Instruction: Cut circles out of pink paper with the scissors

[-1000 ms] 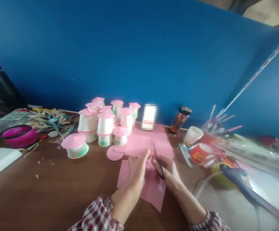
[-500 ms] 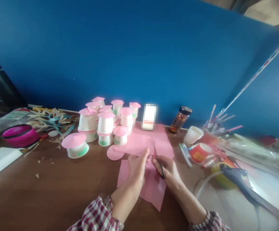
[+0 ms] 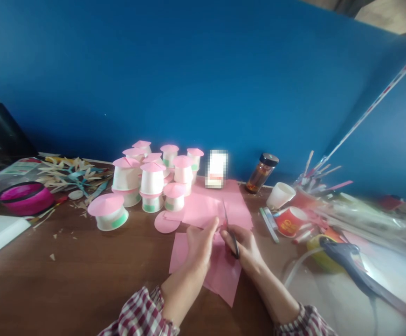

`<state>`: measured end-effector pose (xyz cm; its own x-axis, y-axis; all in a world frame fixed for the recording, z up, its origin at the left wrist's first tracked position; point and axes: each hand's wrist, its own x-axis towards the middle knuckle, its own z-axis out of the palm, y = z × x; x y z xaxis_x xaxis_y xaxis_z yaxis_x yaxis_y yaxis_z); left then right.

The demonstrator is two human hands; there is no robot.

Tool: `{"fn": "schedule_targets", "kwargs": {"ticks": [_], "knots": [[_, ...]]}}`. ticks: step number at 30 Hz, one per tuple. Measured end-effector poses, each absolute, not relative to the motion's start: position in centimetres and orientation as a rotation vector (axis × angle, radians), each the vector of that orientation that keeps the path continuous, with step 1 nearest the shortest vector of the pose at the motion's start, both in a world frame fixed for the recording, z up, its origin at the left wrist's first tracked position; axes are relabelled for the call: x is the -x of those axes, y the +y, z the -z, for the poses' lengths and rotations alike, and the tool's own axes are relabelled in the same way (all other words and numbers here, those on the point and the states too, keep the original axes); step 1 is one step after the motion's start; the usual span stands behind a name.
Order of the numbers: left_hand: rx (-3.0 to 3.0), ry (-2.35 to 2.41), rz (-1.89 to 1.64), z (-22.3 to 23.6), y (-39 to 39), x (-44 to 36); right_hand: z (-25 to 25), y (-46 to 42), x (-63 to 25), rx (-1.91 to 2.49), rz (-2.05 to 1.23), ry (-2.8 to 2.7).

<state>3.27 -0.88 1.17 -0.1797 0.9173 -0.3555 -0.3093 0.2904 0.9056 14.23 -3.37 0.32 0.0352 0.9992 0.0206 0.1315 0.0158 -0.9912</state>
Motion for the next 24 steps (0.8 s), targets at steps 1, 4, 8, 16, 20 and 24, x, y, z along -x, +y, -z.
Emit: {"fn": "schedule_targets", "kwargs": {"ticks": [1, 4, 8, 16, 20, 24], "knots": [[-0.635, 1.297, -1.240, -1.27, -0.91, -3.25, -0.32, -3.37, -14.22, 1.311, -1.096, -1.287], [-0.622, 1.271, -1.237, -1.52, -0.98, -3.15, -0.29, -3.38, -14.22, 1.313, -1.096, -1.287], [-0.619, 1.254, -1.204, -1.33, -0.91, -2.99, -0.26, -3.41, -14.29, 1.330, -1.074, -1.292], [-0.594, 1.200, -1.232, -0.95, -0.73, -3.15, -0.49, -3.45, -14.35, 1.331, -1.049, -1.326], [-0.610, 1.212, -1.232, -0.69, -0.61, -3.06, -0.38, -3.44, -14.41, 1.330, -1.055, -1.319], [-0.600, 1.224, -1.203, -0.65, -0.57, -2.96, -0.30, -3.42, -14.45, 1.329, -1.042, -1.331]]}}
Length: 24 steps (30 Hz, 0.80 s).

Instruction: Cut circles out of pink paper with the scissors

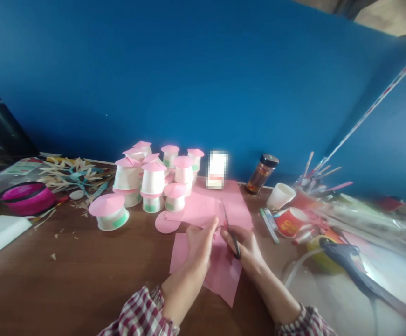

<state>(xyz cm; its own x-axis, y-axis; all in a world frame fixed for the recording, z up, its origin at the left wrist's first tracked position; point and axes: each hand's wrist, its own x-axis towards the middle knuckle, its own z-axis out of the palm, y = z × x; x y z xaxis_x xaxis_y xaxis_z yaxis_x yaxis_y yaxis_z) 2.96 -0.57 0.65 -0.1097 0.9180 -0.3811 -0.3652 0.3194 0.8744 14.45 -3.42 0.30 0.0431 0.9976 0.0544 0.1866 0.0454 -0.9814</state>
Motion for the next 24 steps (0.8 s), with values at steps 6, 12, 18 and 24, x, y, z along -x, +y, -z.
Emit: {"fn": "schedule_targets", "kwargs": {"ticks": [6, 12, 18, 24], "knots": [[-0.540, 1.283, -1.255, -1.9, -0.9, -3.1, -0.5, -3.4, -14.1, 1.332, -1.032, -1.352], [-0.443, 1.307, -1.232, -2.8, -0.8, -3.2, -1.0, -3.7, -13.7, 1.340, -1.046, -1.372], [-0.496, 1.298, -1.231, -2.7, -1.2, -3.2, -0.9, -3.7, -13.7, 1.329, -1.079, -1.350], [-0.578, 1.326, -1.215, -1.8, -1.1, -3.3, -0.6, -3.6, -14.1, 1.325, -1.072, -1.381]]}}
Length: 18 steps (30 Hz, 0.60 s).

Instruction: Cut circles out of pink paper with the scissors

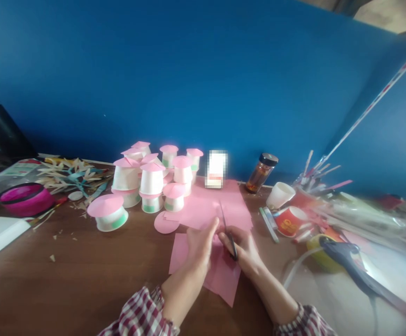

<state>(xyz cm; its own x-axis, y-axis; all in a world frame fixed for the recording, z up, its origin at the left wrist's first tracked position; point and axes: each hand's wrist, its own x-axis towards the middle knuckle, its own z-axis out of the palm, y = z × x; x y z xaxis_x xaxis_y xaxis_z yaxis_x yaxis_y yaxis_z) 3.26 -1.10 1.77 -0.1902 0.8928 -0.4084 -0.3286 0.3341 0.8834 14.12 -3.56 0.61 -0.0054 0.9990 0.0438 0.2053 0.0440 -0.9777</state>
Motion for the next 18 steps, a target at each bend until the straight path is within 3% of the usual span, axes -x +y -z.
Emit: {"fn": "schedule_targets", "kwargs": {"ticks": [18], "knots": [[-0.556, 1.295, -1.208, -1.81, -0.98, -3.04, -0.67, -3.50, -14.17, 1.308, -1.081, -1.384]]}}
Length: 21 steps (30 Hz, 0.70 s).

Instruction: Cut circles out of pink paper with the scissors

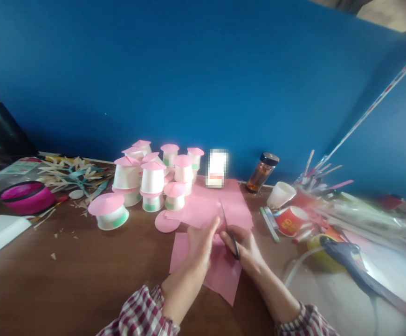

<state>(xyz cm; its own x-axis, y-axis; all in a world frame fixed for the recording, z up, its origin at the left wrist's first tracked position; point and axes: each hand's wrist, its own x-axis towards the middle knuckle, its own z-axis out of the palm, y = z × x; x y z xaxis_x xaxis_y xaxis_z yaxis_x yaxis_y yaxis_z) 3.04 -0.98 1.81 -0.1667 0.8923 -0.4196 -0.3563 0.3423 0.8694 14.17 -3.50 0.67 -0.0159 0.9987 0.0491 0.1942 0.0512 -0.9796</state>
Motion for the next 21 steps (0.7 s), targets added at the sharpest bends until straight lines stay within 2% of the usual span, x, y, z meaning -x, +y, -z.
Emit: {"fn": "schedule_targets", "kwargs": {"ticks": [7, 21], "knots": [[-0.546, 1.259, -1.183, -1.0, -0.7, -2.9, -0.9, -3.5, -14.2, 1.324, -1.075, -1.383], [-0.464, 1.268, -1.241, -3.9, -1.3, -3.1, -0.6, -3.5, -14.4, 1.278, -1.134, -1.356]]}}
